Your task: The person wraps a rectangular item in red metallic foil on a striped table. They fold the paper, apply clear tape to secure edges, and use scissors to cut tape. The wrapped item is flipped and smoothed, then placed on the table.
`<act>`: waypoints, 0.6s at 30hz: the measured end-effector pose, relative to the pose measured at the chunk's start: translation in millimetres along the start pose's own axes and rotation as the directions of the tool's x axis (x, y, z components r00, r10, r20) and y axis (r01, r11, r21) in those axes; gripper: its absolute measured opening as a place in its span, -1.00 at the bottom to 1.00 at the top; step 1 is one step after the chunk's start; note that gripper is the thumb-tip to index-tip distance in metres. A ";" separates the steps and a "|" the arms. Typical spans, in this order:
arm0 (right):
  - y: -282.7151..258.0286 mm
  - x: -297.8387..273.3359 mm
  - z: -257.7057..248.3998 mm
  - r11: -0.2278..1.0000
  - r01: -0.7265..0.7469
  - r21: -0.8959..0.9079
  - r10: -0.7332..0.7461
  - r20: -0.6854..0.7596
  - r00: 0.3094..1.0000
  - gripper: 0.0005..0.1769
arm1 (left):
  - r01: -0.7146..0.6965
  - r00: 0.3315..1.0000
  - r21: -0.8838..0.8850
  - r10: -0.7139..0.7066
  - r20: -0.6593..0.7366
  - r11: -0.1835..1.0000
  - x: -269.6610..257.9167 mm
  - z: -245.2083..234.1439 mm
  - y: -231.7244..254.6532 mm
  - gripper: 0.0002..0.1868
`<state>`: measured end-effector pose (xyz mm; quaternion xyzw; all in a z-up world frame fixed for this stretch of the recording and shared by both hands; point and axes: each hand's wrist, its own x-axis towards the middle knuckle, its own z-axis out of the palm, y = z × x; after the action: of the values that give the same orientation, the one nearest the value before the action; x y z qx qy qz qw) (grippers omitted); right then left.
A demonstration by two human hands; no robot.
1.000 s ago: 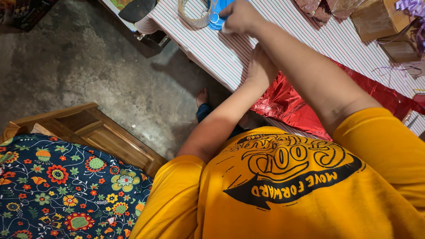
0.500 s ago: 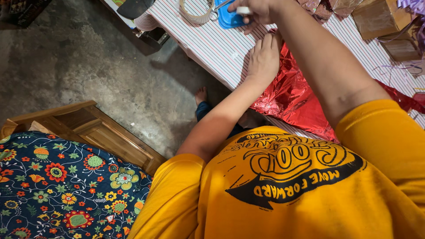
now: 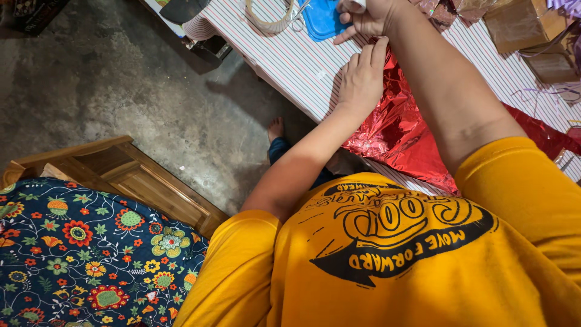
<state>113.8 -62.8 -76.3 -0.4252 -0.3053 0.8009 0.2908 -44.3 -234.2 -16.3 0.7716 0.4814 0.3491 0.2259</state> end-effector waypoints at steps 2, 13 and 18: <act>9.0 7.9 -2.2 0.999 -0.005 -0.050 -0.001 -0.115 0.993 -0.69 | 0.009 1.000 -0.001 -0.009 0.008 1.000 0.0 0.7 -0.6 -0.39; -28.7 -130.8 16.1 0.082 -0.256 -0.963 -0.488 -0.263 0.832 -0.69 | 0.051 0.997 -0.197 -0.062 -0.052 0.979 1.4 5.8 -3.0 -0.42; -19.7 -178.1 43.8 0.260 0.144 -0.955 -0.644 -0.060 0.763 -0.92 | 0.113 0.993 -0.285 -0.116 0.005 0.952 2.6 4.0 -4.5 -0.30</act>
<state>163.9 -189.8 47.7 -0.5860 -0.7172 0.2694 0.2638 -43.2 -230.0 -21.1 0.6998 0.4712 0.4055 0.3518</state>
